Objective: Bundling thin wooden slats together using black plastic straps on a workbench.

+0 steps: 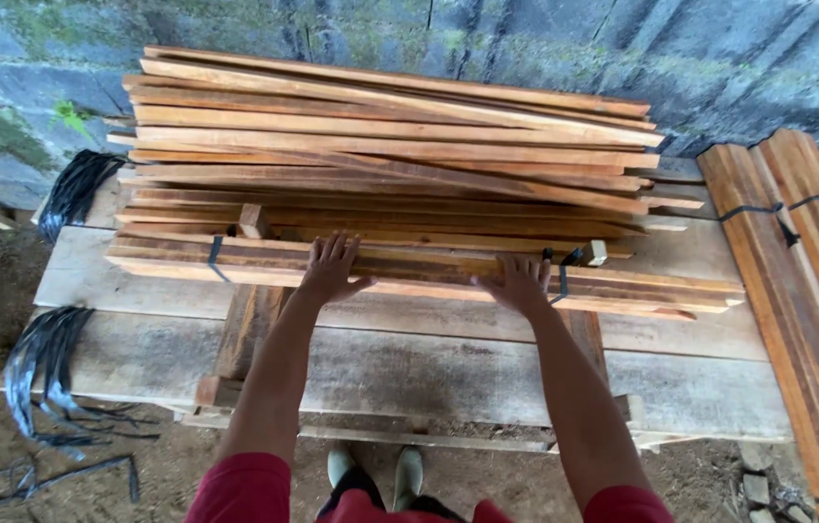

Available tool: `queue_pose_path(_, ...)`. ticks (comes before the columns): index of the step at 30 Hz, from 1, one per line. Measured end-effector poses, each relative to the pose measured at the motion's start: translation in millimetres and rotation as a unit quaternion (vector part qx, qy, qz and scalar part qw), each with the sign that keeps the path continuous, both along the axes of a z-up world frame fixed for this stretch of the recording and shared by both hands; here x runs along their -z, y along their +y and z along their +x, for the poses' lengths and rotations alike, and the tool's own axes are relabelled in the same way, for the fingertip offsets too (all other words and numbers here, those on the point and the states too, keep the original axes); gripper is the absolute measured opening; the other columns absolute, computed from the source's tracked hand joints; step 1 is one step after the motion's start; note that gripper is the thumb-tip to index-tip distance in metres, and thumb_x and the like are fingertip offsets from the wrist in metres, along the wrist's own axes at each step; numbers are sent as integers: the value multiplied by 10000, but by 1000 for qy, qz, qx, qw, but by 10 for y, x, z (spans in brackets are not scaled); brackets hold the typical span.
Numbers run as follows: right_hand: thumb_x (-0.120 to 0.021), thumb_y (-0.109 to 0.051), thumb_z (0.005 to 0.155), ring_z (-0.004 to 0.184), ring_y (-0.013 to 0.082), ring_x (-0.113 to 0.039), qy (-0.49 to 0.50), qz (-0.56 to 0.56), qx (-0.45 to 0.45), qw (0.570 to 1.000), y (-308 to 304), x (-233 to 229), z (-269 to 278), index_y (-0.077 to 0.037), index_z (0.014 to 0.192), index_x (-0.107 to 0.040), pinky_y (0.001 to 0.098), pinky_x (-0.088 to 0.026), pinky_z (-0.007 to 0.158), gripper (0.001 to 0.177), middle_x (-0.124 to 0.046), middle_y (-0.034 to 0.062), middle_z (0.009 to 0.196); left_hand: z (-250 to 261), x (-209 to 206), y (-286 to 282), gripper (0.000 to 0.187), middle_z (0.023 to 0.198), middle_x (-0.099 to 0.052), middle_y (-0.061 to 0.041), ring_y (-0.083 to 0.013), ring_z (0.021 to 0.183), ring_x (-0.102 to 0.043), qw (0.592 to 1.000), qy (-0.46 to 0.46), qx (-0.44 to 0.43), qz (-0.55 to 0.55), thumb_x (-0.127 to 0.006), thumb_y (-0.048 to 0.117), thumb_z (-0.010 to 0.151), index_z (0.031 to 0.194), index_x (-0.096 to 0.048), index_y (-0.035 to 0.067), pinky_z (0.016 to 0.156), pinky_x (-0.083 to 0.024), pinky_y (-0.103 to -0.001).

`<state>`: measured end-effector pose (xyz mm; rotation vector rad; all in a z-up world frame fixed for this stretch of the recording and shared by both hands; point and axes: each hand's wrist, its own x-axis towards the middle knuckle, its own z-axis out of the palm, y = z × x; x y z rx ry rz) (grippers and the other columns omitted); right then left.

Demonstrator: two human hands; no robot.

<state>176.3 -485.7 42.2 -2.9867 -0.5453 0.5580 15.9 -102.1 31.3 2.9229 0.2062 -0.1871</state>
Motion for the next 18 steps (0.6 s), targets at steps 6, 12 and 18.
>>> queue_pose_path(6, -250, -1080, 799, 1597, 328, -20, -6, -33, 18, 999, 44, 167, 41, -346, 1588, -232, 567, 58, 1289, 1077, -152, 82, 1705, 11, 638, 161, 1027, 1671, -304, -196, -367, 1565, -242, 983, -151, 71, 76, -541, 788, 867, 1650, -276, 179, 1247, -167, -596)
queue_pose_path(12, -269, -1068, 794, 1592, 388, 143, -3, -11, 44, 999, 382, 172, -215, -305, 1660, -84, 678, 95, 1236, 1169, 33, 148, 1745, 22, 465, 402, 910, 1748, -113, -106, -299, 1615, -70, 986, -20, 162, 19, -478, 751, 922, 1645, -242, 252, 1301, -50, -516)
queue_pose_path(18, -522, -981, 746, 1586, 462, 90, -26, -23, -57, 998, 1621, -68, -913, -187, 1686, -38, 773, 1, 1202, 1322, 20, 224, 1736, -557, 179, 1098, 818, 1755, -115, 6, -245, 1613, -94, 978, -43, 204, 15, -607, 485, 949, 1651, -198, 387, 1301, -69, -488)
